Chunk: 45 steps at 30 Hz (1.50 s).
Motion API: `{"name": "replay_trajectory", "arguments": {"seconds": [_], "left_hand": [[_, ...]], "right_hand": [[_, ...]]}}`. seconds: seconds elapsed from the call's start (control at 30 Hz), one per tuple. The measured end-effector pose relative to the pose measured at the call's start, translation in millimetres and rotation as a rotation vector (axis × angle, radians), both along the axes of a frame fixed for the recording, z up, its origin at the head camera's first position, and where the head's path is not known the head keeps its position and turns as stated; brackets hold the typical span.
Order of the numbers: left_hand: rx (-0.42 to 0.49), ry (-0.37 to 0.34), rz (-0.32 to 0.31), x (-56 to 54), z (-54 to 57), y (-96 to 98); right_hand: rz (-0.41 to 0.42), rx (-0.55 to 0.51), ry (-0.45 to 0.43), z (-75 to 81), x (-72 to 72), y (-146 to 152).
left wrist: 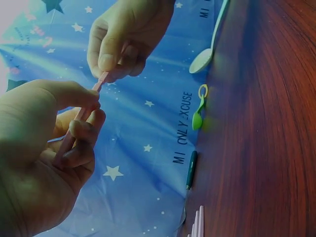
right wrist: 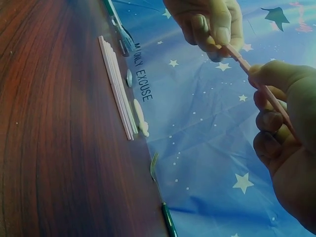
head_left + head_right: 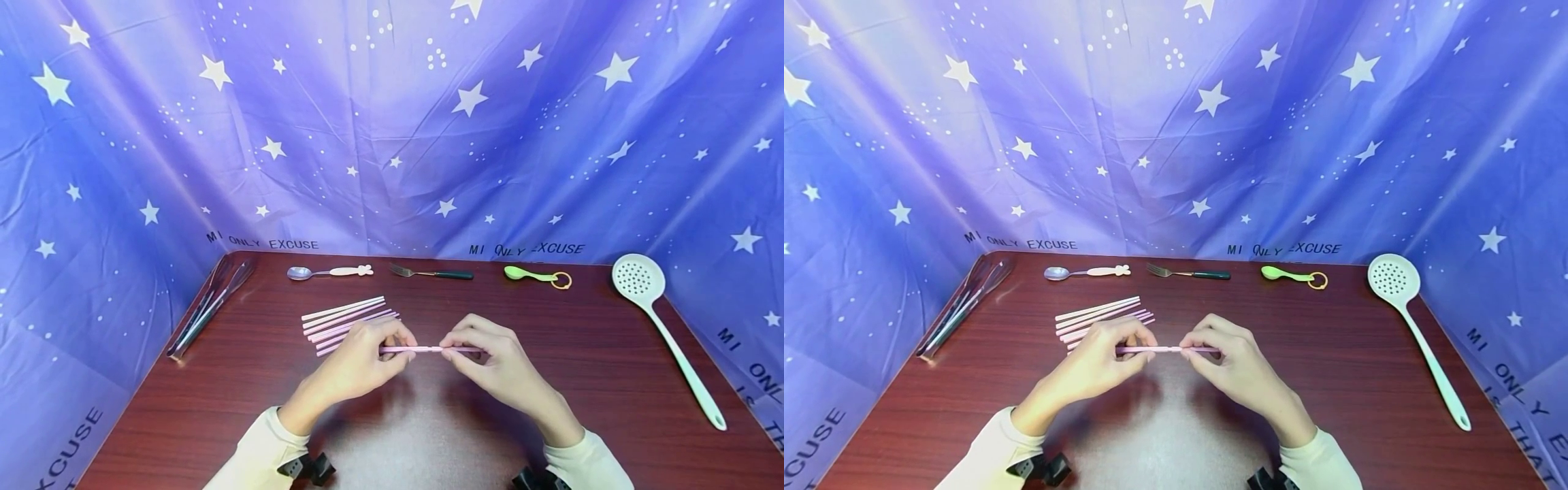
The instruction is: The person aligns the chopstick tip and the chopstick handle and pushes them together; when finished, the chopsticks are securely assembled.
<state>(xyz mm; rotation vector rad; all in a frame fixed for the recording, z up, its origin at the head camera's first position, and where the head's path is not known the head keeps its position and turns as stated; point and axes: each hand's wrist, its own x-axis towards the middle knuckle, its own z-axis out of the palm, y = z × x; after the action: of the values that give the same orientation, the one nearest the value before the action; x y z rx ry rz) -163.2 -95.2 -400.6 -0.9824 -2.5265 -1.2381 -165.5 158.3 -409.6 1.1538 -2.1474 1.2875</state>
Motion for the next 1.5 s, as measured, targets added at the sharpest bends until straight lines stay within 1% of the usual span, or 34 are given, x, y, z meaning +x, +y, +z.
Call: {"name": "replay_trajectory", "arguments": {"seconds": [0.07, 0.2, 0.43, 0.53, 0.73, 0.87, 1.07, 1.27, 1.5], "left_hand": [[0.014, 0.015, 0.001, 0.0, -0.6, -0.1], [0.031, 0.037, 0.007, -0.1, -1.3, -0.5], [0.032, 0.041, 0.012, -0.8, -2.0, -0.6], [0.032, 0.047, 0.008, -0.4, -1.8, -0.4], [0.048, 0.046, -0.024, 1.4, -0.4, -0.5], [0.058, 0.040, -0.030, 2.4, -0.1, 0.9], [0.105, 0.041, -0.048, 2.9, -3.3, 4.0], [0.154, 0.047, -0.055, 1.7, -6.6, 6.5], [0.152, 0.029, -0.054, 2.8, -4.9, 7.0]], "right_hand": [[-0.010, 0.003, 0.009, -0.8, -0.4, -0.5], [-0.038, 0.026, -0.006, -2.3, -0.6, -0.1], [-0.043, 0.057, -0.046, -2.9, -0.2, 0.6], [-0.030, 0.040, -0.029, -2.8, -0.1, -0.2], [0.014, -0.006, 0.033, -1.6, -0.4, -2.4], [0.027, -0.034, 0.052, -2.1, -0.7, -3.3], [0.056, -0.073, 0.052, -4.9, -0.4, -2.3], [0.063, -0.108, 0.050, -7.1, -1.1, -3.8], [0.067, -0.132, 0.046, -9.2, -1.9, -6.4]]}}
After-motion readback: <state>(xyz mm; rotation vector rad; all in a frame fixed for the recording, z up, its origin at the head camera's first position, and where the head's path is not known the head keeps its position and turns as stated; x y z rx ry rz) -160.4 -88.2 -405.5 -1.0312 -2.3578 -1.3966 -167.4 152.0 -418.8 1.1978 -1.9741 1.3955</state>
